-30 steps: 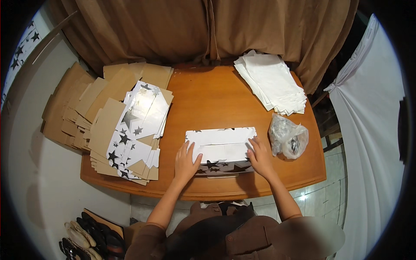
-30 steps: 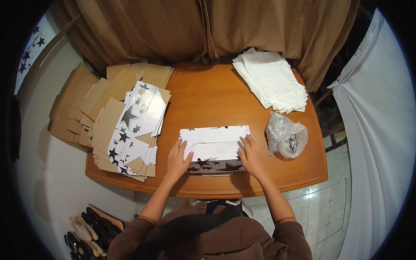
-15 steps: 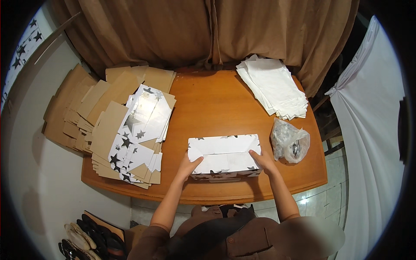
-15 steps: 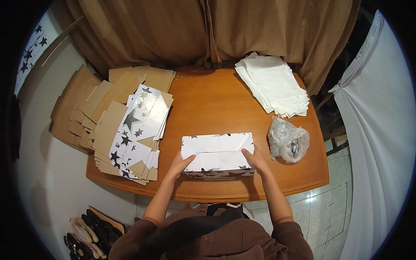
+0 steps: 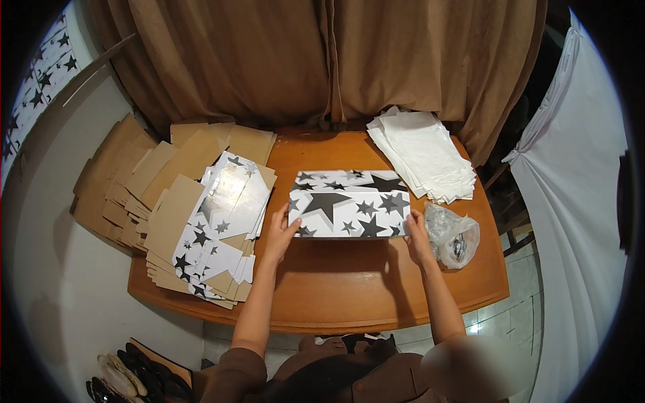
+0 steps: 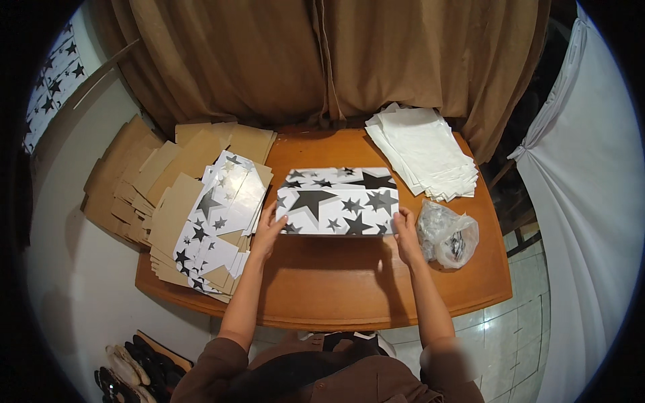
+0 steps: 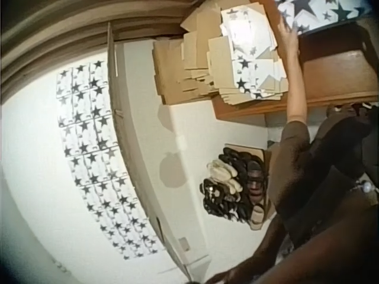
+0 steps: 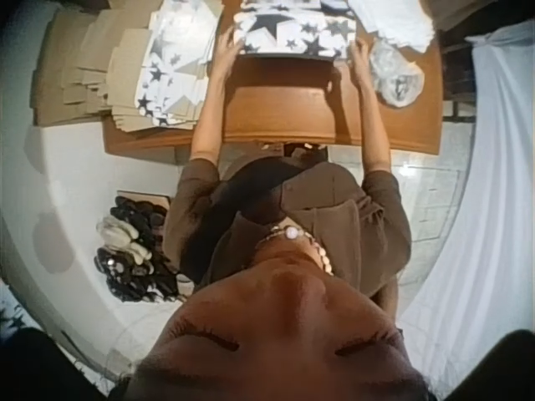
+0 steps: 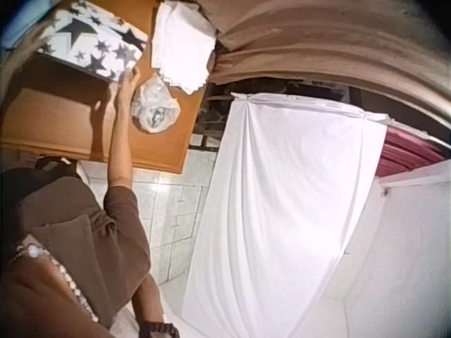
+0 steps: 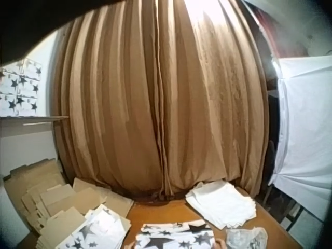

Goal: Fold flat cardboard into shoe boxes, place tissue paper inside, and stack them on a shelf.

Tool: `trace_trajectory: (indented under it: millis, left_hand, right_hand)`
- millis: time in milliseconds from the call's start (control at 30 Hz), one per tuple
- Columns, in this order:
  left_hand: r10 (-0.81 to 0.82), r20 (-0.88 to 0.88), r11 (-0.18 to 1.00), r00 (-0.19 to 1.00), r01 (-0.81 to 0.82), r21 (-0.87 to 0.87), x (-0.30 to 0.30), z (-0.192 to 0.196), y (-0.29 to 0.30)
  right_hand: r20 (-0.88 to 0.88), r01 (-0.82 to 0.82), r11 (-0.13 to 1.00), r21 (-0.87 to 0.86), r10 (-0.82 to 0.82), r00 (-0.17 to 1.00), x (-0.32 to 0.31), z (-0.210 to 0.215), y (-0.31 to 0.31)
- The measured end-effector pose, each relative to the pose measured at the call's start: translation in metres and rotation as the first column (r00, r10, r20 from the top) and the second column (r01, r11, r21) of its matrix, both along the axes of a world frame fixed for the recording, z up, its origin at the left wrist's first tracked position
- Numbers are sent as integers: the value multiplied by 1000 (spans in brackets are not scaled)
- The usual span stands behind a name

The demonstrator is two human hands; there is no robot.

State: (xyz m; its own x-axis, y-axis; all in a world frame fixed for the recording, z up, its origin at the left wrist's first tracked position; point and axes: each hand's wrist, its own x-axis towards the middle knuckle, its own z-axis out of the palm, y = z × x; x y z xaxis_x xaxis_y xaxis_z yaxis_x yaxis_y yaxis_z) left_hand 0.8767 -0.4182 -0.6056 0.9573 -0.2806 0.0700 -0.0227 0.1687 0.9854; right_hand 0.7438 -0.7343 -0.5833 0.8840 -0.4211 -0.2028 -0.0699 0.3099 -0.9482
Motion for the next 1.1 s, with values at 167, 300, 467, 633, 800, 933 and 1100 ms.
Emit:
trace_trajectory:
  millis: [167, 300, 467, 633, 800, 933, 1100]
  left_hand:
    - [-26, 9, 999, 1000, 26, 27, -12, -40, 3]
    - [42, -76, 983, 996, -28, 183, -42, -68, 11]
    - [26, -55, 966, 998, -11, 259, -62, -87, 22]
    - [17, 61, 995, 998, -22, 94, -60, -76, 11]
    - [87, 174, 970, 981, -123, 208, -42, -44, -13]
    - [213, 361, 883, 908, -337, 326, -32, -34, -22]
    - [-86, 436, 717, 896, -248, 652, -50, -33, -51]
  right_hand:
    - [160, -41, 950, -311, 95, 983, 0, -50, -6]
    - [143, 7, 950, -312, 40, 989, -22, -66, 14]
    - [-46, 12, 998, -54, -14, 999, -38, -106, -2]
    - [44, 74, 992, -105, -70, 997, -19, -58, -3]
    - [209, -44, 970, -238, 95, 973, 1, -30, 0]
    - [291, -76, 960, -270, 157, 944, -1, -29, 20]
    - [353, 230, 651, -723, 63, 934, -18, -73, 63]
